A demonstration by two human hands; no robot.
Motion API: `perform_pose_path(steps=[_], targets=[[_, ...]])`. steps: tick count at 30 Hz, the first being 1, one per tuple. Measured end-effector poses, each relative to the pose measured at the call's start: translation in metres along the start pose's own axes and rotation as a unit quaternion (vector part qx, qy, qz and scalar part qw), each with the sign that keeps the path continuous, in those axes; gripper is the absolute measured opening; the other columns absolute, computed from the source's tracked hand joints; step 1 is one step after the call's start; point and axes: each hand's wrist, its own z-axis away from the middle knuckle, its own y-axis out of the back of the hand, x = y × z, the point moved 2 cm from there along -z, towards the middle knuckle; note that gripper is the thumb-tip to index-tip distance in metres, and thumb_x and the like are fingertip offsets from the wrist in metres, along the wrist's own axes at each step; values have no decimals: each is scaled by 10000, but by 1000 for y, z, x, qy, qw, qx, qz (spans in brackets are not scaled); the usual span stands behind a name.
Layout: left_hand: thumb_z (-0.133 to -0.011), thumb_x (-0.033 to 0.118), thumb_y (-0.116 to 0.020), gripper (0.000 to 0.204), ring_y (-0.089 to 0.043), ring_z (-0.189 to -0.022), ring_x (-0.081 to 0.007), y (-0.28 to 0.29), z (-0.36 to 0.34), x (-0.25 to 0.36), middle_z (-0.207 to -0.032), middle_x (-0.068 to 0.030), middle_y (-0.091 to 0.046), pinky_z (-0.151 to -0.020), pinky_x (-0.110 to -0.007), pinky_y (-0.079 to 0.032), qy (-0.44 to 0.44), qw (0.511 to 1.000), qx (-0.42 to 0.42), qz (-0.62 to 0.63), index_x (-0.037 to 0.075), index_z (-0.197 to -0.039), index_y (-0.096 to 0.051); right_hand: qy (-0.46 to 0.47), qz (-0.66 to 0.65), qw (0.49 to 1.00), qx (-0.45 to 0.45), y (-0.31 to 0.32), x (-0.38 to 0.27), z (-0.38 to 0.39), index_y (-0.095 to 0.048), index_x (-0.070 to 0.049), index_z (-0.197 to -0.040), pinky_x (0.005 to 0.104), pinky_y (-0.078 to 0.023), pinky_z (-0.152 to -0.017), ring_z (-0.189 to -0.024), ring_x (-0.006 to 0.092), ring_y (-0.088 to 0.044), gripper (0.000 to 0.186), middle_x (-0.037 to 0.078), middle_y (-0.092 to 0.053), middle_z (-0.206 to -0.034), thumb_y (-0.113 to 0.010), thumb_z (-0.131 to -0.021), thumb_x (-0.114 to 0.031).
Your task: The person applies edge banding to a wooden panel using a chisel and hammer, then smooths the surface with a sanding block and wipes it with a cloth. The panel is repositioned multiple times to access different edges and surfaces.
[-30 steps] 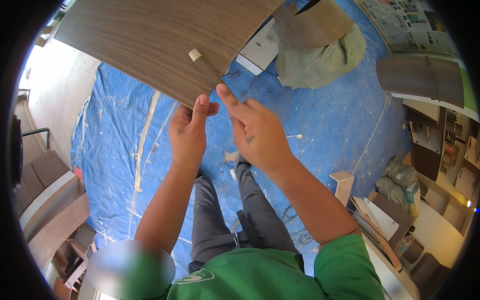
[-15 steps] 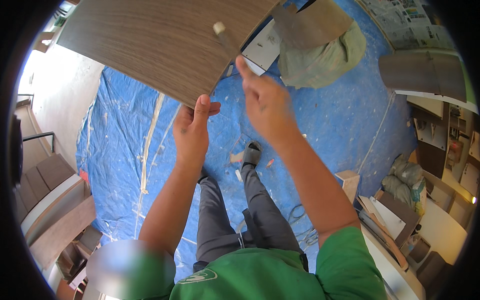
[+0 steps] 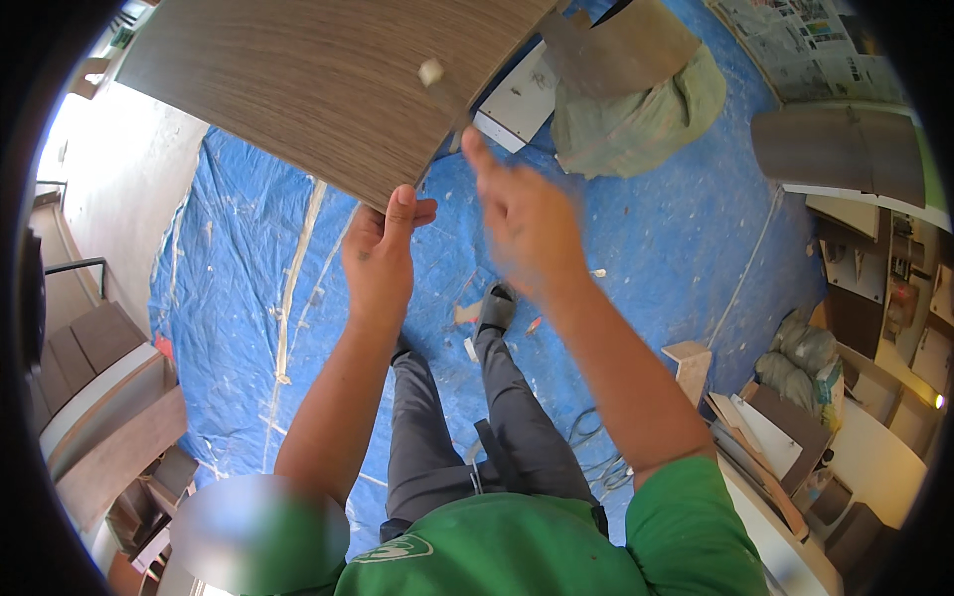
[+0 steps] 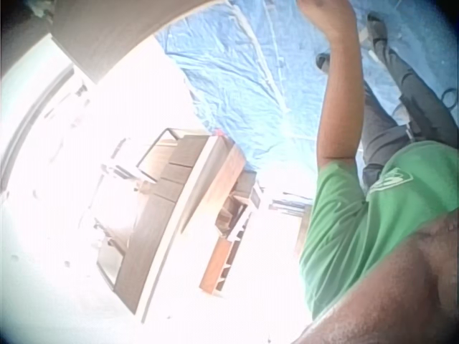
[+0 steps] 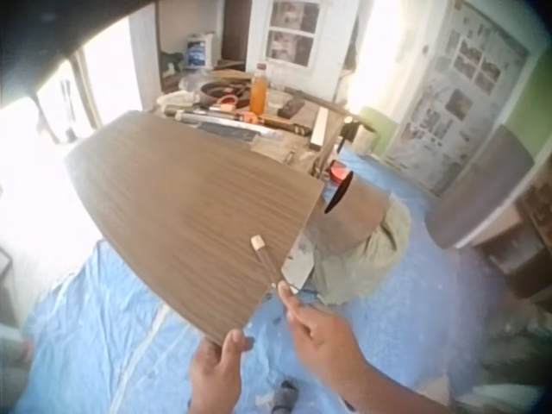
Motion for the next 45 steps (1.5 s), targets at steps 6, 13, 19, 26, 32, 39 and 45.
perform_pose_path(steps=[6,13,19,26,32,39,45], targets=[[-1031,376,-662,465,-696,-963,-188,-5,2,0,-1000,-135,-726,-879,-327,-549,-12,1000,4,14,-77,-1134,-643,30,-3,999,36,-2,8,-24,-573,-263,-1480,443,-512,-716,-747,376,-616,463,198,-630,-822,-568,-1031,-151],[-999,359,-714,423,-650,-899,-152,10,-1,-3,-988,-99,-706,-826,-309,-524,28,999,1,-16,-47,-1095,-649,14,-28,998,-50,-13,-11,29,-582,-235,-1477,418,-512,-708,-749,343,-613,465,181,-624,-852,-599,-1022,-141],[-956,347,-721,483,-567,-1201,-354,49,3,38,-1198,-187,-636,-1065,-463,-393,-415,823,78,-381,-4,-1263,-594,-122,-229,965,38,21,6,47,-411,-76,-1572,320,-479,-546,-587,145,-549,566,41,-520,-763,-597,-1053,-198],[-986,491,-600,801,-239,-1562,-349,-29,-44,56,-1664,-172,-312,-1279,-500,-153,-402,673,-81,-616,47,-1594,-329,-236,-424,871,73,32,26,46,-408,-40,-1543,249,-372,-435,-484,82,-457,553,-21,-443,-713,-554,-1080,-306],[-955,463,-629,812,-274,-1553,-329,-51,-30,39,-1645,-183,-348,-1281,-492,-161,-439,559,-330,-621,52,-1594,-343,-253,-461,846,84,41,26,49,-448,-37,-1519,252,-366,-437,-504,85,-473,524,-21,-434,-701,-544,-1083,-311],[-941,450,-651,743,-306,-1541,-304,-31,-78,68,-1630,-106,-408,-1279,-491,-170,-486,655,-102,-570,76,-1547,-439,-224,-428,872,85,43,28,36,-472,-43,-1524,237,-395,-455,-537,78,-485,507,0,-509,-748,-556,-1076,-265],[-926,377,-680,606,-444,-1457,-290,-37,-17,54,-1594,-111,-461,-1241,-460,-297,-429,463,-405,-662,76,-1440,-571,-135,-345,926,76,29,38,7,-518,-167,-1533,213,-386,-470,-549,46,-451,457,-17,-528,-803,-553,-1080,-217]])
